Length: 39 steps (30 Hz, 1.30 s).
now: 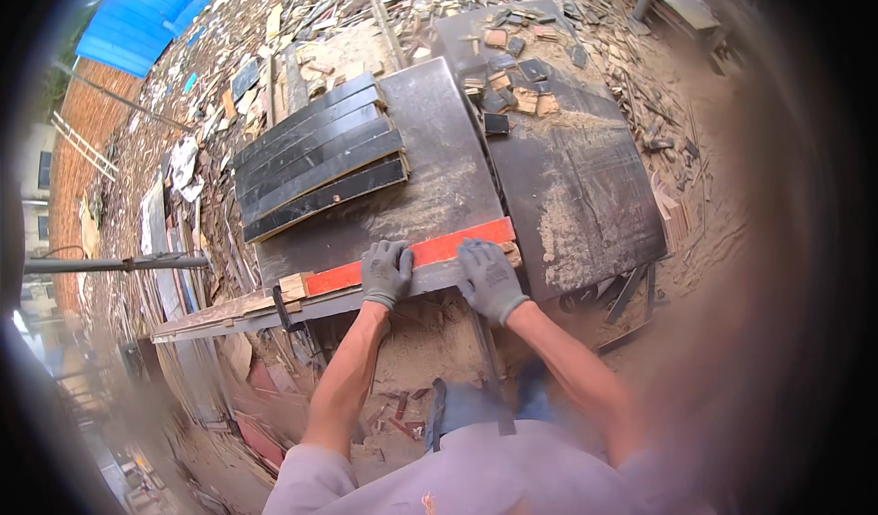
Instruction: The person selects long wooden planks from a pile and uses a table saw to cut them into shorter pieces. They handle the planks with gloved hands, feed them through the saw, and stack the cut pieces on the table.
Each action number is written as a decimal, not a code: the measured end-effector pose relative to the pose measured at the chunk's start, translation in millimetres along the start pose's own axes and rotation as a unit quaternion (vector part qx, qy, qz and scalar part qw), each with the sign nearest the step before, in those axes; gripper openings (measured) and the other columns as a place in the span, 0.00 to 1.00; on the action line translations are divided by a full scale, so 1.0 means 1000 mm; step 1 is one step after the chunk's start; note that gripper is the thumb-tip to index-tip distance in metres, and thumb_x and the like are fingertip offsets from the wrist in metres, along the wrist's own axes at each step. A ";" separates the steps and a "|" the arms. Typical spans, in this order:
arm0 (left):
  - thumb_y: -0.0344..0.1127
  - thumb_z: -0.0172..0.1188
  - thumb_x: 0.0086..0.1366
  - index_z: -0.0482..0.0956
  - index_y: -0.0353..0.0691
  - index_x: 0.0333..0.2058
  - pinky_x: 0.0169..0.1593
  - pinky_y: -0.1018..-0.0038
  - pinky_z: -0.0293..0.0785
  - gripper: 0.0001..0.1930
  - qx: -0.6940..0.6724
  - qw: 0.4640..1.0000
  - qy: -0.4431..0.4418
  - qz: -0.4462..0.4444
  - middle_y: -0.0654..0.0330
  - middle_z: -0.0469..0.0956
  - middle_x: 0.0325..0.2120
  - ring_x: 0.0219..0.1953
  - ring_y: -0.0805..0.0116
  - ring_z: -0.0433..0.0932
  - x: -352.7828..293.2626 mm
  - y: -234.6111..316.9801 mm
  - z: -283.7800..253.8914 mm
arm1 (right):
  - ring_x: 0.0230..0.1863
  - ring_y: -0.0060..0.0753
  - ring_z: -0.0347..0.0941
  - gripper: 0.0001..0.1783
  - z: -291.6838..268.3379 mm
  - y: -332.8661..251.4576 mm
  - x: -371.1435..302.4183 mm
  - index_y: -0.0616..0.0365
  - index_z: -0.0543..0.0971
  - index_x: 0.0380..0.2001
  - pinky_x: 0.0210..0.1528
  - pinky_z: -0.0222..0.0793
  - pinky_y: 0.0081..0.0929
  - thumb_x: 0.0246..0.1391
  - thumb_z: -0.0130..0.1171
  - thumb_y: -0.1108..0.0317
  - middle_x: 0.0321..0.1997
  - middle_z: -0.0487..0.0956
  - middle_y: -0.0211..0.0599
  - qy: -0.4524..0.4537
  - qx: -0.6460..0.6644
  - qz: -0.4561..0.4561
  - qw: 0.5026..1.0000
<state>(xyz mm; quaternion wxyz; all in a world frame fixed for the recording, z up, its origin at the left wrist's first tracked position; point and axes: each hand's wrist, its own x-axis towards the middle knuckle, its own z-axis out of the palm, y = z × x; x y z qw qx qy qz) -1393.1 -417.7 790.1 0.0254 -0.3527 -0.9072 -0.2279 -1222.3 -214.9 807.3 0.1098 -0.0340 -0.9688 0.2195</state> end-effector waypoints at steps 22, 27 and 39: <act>0.46 0.65 0.62 0.74 0.48 0.60 0.55 0.56 0.70 0.28 -0.039 0.992 -0.083 0.092 0.58 0.79 0.45 0.49 0.57 0.77 -0.274 0.100 -0.042 | 0.39 0.20 0.78 0.25 -0.044 0.014 -0.238 0.63 0.81 0.55 0.38 0.75 0.19 0.55 0.76 0.68 0.44 0.84 0.30 -0.024 0.468 0.424 0.775; 0.35 0.68 0.53 0.72 0.45 0.61 0.52 0.59 0.72 0.33 0.009 0.976 -0.197 0.096 0.58 0.77 0.43 0.47 0.56 0.78 -0.254 0.095 -0.028 | 0.40 0.20 0.78 0.26 -0.066 0.014 -0.246 0.63 0.80 0.57 0.40 0.75 0.20 0.57 0.74 0.67 0.45 0.84 0.29 -0.020 0.473 0.432 0.768; 0.50 0.65 0.71 0.59 0.37 0.69 0.54 0.54 0.77 0.37 -0.445 0.645 0.186 -0.592 0.55 0.72 0.46 0.42 0.62 0.74 -0.295 0.048 -0.039 | 0.34 0.18 0.72 0.22 0.092 -0.083 -0.151 0.65 0.82 0.40 0.39 0.74 0.22 0.46 0.82 0.65 0.35 0.81 0.25 0.051 0.414 0.440 0.795</act>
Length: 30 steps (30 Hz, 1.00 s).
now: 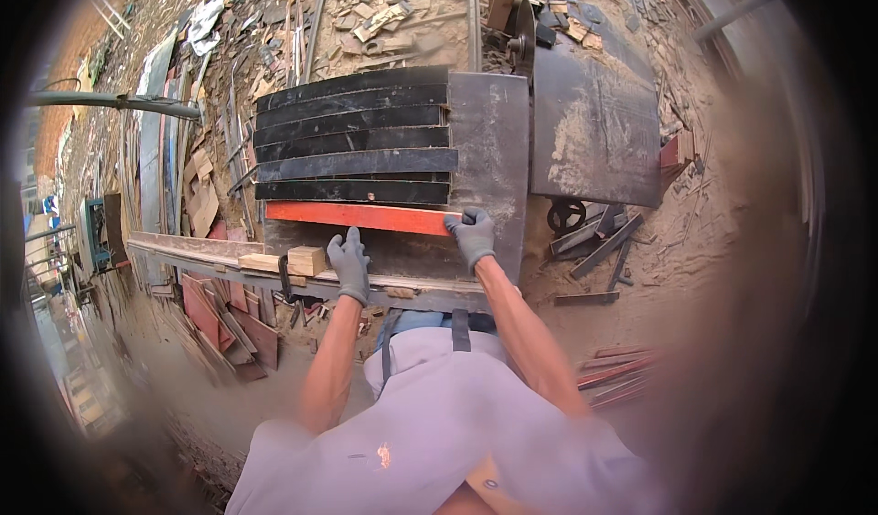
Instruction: The person selects long wooden planks from a pile and uses a table saw to cut them into shorter pieces. They handle the planks with gloved hands, feed them through the saw, and stack the cut pieces on the table.
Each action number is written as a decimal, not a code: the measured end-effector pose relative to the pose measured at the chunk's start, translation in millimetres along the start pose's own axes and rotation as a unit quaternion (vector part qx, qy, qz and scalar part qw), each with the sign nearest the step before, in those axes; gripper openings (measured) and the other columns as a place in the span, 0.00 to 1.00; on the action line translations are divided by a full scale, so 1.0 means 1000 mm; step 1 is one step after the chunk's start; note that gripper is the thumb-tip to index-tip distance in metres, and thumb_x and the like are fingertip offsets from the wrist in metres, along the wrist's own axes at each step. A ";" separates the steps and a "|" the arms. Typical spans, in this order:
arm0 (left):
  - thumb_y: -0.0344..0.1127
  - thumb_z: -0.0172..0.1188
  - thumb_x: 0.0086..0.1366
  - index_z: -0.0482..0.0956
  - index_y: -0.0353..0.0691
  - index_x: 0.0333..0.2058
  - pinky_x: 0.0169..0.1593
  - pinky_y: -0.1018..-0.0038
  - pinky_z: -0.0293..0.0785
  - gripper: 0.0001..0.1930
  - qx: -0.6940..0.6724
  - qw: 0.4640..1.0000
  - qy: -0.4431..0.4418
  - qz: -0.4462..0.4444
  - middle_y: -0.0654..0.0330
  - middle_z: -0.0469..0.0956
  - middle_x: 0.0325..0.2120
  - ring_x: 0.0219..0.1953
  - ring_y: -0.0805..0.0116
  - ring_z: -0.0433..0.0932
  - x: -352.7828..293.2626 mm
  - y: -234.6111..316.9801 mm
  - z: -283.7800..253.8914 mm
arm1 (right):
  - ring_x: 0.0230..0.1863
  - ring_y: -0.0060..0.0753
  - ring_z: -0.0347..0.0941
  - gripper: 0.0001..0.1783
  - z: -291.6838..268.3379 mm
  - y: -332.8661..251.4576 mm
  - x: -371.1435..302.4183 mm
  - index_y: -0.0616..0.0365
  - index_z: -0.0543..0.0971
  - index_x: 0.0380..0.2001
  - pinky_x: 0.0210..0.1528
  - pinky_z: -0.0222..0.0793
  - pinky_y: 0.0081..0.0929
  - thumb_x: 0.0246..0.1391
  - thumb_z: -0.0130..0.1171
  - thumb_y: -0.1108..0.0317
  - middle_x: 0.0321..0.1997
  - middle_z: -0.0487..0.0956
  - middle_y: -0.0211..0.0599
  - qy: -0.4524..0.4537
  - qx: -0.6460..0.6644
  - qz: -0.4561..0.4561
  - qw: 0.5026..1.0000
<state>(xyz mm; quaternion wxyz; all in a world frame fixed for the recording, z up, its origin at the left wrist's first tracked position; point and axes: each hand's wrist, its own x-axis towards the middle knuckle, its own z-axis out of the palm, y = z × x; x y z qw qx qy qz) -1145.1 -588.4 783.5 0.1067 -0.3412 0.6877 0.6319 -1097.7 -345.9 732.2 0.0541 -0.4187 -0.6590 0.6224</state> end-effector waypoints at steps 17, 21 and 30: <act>0.47 0.75 0.63 0.77 0.34 0.44 0.57 0.39 0.78 0.24 -0.162 0.969 0.071 -0.170 0.56 0.75 0.42 0.45 0.54 0.77 0.054 0.047 0.061 | 0.52 0.23 0.80 0.22 -0.022 -0.017 0.000 0.67 0.78 0.59 0.56 0.75 0.23 0.62 0.65 0.75 0.55 0.84 0.36 -0.115 0.059 0.003 0.992; 0.46 0.79 0.58 0.76 0.29 0.54 0.57 0.36 0.77 0.33 -0.148 0.970 0.127 -0.143 0.51 0.78 0.50 0.50 0.49 0.78 0.059 0.050 0.070 | 0.49 0.20 0.79 0.20 -0.035 -0.018 -0.002 0.66 0.80 0.56 0.53 0.75 0.21 0.62 0.65 0.72 0.50 0.85 0.33 -0.127 0.006 -0.009 0.992; 0.39 0.63 0.68 0.78 0.33 0.49 0.41 0.61 0.76 0.17 0.109 0.967 0.179 0.143 0.55 0.78 0.41 0.36 0.62 0.78 0.032 0.002 0.055 | 0.42 0.15 0.77 0.17 -0.114 -0.003 -0.033 0.64 0.82 0.54 0.43 0.73 0.16 0.63 0.66 0.72 0.45 0.85 0.28 -0.085 0.030 0.002 0.996</act>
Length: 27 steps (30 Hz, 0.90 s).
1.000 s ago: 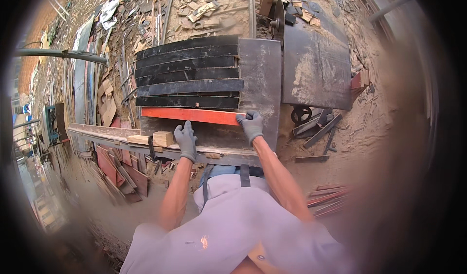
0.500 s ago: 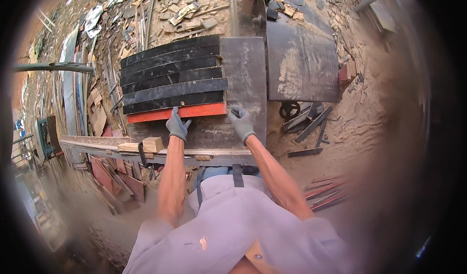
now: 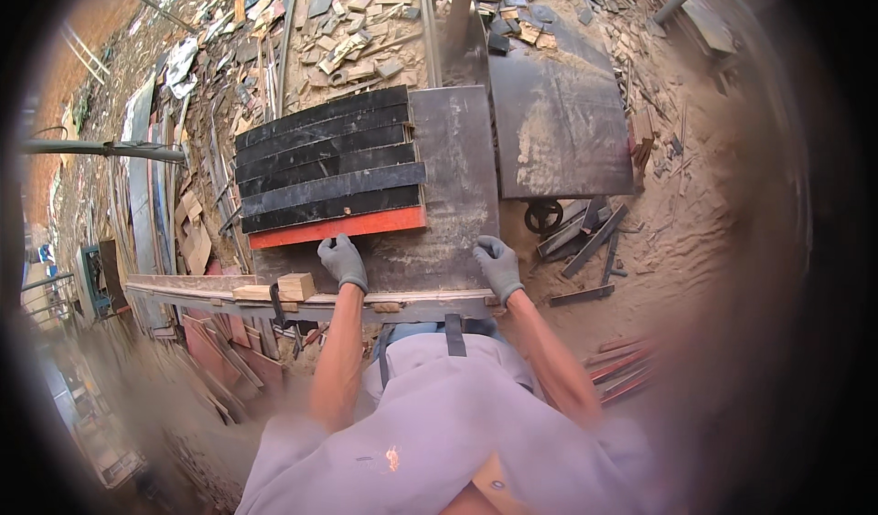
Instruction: The person selects long wooden planks from a pile and uses a table saw to cut them into shorter pieces. They handle the planks with gloved hands, feed them through the saw, and stack the cut pieces on the table.
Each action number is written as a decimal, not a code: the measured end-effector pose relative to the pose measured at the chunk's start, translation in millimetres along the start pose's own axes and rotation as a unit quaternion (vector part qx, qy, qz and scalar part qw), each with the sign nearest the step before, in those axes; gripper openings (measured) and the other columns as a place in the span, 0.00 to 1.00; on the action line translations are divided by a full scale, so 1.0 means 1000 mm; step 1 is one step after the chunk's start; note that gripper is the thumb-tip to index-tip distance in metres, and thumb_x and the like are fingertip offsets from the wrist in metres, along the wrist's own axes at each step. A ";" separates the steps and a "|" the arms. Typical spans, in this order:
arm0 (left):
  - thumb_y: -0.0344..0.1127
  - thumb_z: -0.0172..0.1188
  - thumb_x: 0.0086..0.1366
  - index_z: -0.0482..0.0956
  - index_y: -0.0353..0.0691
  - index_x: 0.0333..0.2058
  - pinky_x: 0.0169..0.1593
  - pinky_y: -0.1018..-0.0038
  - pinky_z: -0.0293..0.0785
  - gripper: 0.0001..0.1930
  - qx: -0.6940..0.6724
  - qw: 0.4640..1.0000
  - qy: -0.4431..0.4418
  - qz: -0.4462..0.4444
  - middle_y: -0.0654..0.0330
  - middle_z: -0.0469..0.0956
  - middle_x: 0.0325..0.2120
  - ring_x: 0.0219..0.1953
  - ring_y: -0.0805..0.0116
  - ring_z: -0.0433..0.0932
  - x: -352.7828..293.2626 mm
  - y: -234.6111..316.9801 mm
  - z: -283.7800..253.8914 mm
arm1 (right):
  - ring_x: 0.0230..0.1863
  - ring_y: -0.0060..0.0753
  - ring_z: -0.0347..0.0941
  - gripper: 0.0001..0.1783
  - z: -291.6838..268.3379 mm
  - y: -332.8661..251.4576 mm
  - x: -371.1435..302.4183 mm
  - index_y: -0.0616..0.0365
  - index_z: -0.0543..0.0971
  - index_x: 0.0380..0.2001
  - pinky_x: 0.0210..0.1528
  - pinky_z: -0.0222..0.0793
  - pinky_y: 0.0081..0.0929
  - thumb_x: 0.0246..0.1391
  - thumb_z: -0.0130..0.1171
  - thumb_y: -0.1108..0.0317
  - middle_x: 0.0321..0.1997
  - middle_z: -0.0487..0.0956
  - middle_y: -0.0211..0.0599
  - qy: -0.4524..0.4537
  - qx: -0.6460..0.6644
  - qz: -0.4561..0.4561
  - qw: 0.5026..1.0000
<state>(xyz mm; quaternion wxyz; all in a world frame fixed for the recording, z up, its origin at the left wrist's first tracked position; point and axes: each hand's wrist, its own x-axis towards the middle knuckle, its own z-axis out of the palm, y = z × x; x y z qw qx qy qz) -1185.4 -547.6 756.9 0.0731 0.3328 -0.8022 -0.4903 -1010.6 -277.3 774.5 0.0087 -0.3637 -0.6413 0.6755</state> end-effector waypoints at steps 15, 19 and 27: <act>0.28 0.58 0.59 0.81 0.51 0.53 0.51 0.55 0.77 0.22 0.354 0.864 -0.142 0.329 0.54 0.77 0.46 0.50 0.50 0.78 0.000 0.057 -0.002 | 0.29 0.13 0.71 0.17 -0.109 0.091 -0.051 0.62 0.81 0.54 0.30 0.65 0.15 0.63 0.66 0.73 0.37 0.82 0.24 0.103 0.069 0.046 0.991; 0.28 0.58 0.59 0.81 0.52 0.54 0.51 0.55 0.78 0.23 0.403 0.830 -0.157 0.352 0.54 0.77 0.46 0.51 0.50 0.78 0.007 0.075 0.005 | 0.29 0.13 0.72 0.17 -0.106 0.093 -0.055 0.62 0.81 0.54 0.30 0.65 0.15 0.63 0.66 0.73 0.36 0.83 0.25 0.114 0.063 0.048 0.990; 0.32 0.61 0.60 0.81 0.52 0.52 0.54 0.53 0.78 0.20 0.439 0.801 -0.183 0.364 0.54 0.77 0.51 0.54 0.51 0.79 0.031 0.112 0.020 | 0.27 0.13 0.70 0.16 -0.104 0.092 -0.054 0.62 0.82 0.54 0.28 0.64 0.16 0.63 0.66 0.73 0.34 0.82 0.24 0.109 0.060 0.053 0.991</act>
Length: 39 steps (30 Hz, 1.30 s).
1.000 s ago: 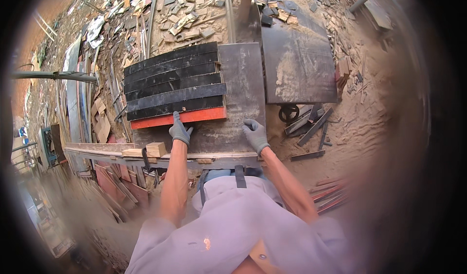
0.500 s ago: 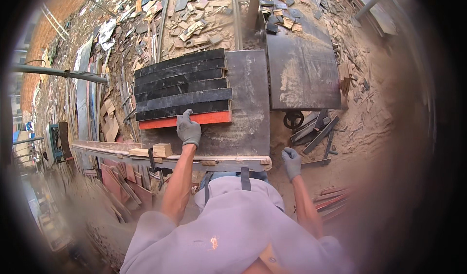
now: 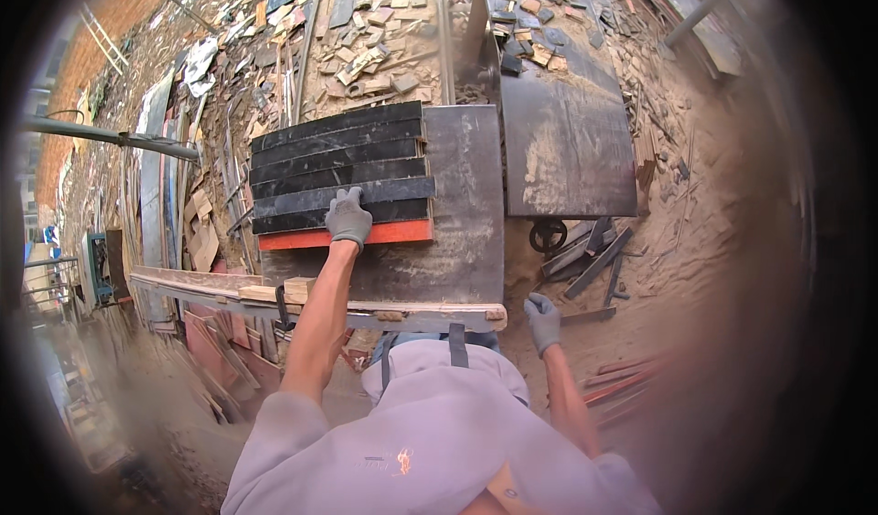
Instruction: The person selects long wooden planks from a pile and uses a table saw to cut them into shorter pieces. They handle the planks with gloved hands, feed them through the saw, and stack the cut pieces on the table.
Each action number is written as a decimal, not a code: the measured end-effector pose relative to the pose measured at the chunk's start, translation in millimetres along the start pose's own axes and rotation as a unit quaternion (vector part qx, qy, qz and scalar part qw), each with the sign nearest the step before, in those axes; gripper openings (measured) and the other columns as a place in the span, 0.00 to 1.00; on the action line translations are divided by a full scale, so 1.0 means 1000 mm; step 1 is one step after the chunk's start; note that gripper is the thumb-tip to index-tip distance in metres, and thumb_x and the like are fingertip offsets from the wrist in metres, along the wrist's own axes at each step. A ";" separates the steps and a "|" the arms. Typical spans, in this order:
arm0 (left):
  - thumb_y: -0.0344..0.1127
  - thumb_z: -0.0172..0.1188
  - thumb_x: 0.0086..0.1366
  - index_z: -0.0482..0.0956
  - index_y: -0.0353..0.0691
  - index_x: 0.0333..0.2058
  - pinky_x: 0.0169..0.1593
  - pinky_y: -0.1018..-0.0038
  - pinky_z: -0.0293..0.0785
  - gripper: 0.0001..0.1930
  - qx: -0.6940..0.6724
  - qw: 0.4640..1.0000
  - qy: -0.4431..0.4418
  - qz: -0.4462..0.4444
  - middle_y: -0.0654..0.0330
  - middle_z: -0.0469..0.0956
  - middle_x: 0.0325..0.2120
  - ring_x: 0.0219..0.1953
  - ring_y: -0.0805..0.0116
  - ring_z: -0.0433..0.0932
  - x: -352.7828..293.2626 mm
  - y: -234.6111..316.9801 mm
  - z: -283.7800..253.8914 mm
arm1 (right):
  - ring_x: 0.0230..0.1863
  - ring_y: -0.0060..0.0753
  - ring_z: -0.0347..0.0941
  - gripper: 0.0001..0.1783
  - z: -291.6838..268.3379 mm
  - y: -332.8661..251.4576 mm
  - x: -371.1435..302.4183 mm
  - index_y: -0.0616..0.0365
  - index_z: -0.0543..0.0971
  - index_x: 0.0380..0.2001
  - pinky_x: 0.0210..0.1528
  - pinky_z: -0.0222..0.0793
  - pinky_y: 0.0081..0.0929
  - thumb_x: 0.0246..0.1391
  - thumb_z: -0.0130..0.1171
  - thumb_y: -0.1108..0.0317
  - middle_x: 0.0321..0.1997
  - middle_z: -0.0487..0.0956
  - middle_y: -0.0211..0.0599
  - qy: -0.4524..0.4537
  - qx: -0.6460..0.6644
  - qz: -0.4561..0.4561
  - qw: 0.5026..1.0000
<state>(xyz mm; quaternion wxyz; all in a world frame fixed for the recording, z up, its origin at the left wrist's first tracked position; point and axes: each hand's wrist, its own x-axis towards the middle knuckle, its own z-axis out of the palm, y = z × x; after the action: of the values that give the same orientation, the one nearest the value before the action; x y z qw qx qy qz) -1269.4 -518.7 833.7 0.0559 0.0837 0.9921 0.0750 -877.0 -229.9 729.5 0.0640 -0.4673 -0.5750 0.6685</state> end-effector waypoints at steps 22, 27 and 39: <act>0.36 0.59 0.63 0.77 0.56 0.61 0.58 0.53 0.78 0.26 0.027 0.998 -0.057 0.004 0.51 0.77 0.56 0.58 0.48 0.79 0.114 0.022 -0.038 | 0.28 0.12 0.69 0.14 -0.006 0.012 -0.010 0.64 0.82 0.50 0.29 0.64 0.15 0.62 0.67 0.73 0.32 0.81 0.22 0.031 -0.064 -0.010 0.997; 0.39 0.60 0.64 0.76 0.58 0.61 0.60 0.54 0.77 0.25 0.024 0.994 -0.104 -0.007 0.50 0.77 0.58 0.60 0.47 0.79 0.135 0.026 -0.040 | 0.28 0.12 0.70 0.15 -0.009 0.013 -0.016 0.63 0.82 0.51 0.30 0.65 0.15 0.62 0.67 0.72 0.34 0.81 0.23 0.033 -0.064 -0.011 0.997; 0.43 0.58 0.64 0.76 0.51 0.63 0.58 0.52 0.77 0.27 -0.023 0.995 -0.059 0.078 0.47 0.77 0.59 0.58 0.45 0.80 0.185 0.060 -0.035 | 0.39 0.23 0.81 0.14 -0.013 -0.055 -0.039 0.57 0.81 0.51 0.37 0.78 0.24 0.70 0.59 0.61 0.43 0.85 0.32 0.088 0.133 0.108 0.981</act>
<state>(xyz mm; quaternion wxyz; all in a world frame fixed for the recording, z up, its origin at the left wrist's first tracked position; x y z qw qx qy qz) -1445.5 -433.2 859.8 0.1098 0.1639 0.9756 0.0965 -871.0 -227.2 797.7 0.1034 -0.5707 -0.4192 0.6985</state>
